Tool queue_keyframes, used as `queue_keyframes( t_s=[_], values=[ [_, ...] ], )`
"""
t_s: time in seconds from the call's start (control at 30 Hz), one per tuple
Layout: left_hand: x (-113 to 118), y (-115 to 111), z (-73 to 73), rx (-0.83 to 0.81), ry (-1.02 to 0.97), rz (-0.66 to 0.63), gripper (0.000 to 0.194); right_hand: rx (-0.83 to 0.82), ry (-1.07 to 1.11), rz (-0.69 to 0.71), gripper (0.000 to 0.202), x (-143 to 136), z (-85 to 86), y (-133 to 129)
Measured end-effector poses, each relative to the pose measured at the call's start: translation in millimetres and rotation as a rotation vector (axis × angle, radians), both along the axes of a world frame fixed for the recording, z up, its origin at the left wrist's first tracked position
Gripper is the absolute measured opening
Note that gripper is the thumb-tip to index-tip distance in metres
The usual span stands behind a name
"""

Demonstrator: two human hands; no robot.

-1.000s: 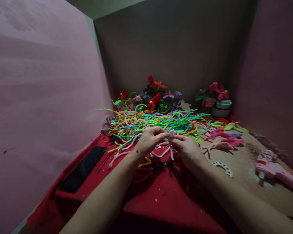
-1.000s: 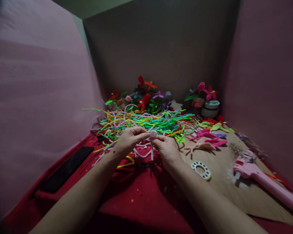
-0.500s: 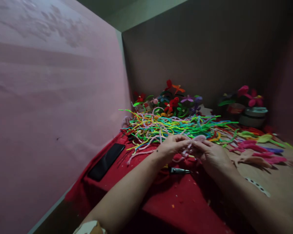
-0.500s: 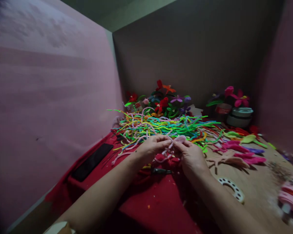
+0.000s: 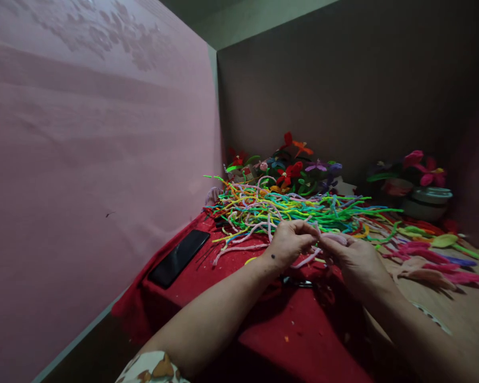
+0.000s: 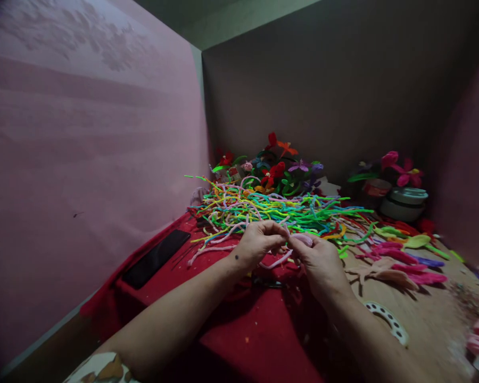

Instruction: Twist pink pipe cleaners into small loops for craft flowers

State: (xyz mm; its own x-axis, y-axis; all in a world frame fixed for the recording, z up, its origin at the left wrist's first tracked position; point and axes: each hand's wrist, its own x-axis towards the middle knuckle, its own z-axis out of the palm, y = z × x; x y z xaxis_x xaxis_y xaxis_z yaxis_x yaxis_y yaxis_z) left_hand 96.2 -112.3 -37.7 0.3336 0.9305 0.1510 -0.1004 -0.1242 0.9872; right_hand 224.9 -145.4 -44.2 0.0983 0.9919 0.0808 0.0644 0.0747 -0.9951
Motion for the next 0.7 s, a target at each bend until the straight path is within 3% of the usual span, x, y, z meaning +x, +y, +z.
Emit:
queue_keyframes(
  t_s=[0.1, 0.23, 0.37, 0.47, 0.57, 0.7],
  values=[
    [-1.2, 0.9, 2.2, -0.023, 0.016, -0.013, 0.013, 0.015, -0.016, 0.007, 0.028, 1.3, 0.0, 1.5],
    [-6.1, 4.3, 3.2, -0.042, 0.003, -0.127, 0.018, 0.015, -0.031, -0.001, 0.028, 2.5, 1.5, 2.8],
    [-10.1, 8.6, 2.9, -0.019, -0.044, -0.242, 0.024, -0.007, 0.025, 0.023, 0.029, 4.6, 6.4, 2.3],
    [-9.9, 9.7, 1.9, 0.051, -0.022, -0.245, 0.023, -0.011, 0.059, 0.065, 0.027, 8.2, 5.6, 4.1],
    [-9.5, 8.6, -0.1, 0.223, 0.089, -0.167, 0.012, -0.017, 0.159, 0.146, 0.024, 10.8, 1.3, 7.2],
    [-11.7, 6.7, -2.4, 0.714, 0.400, -0.088, 0.013, -0.065, 0.333, 0.197, 0.023, 10.2, -1.0, 9.9]
  ],
)
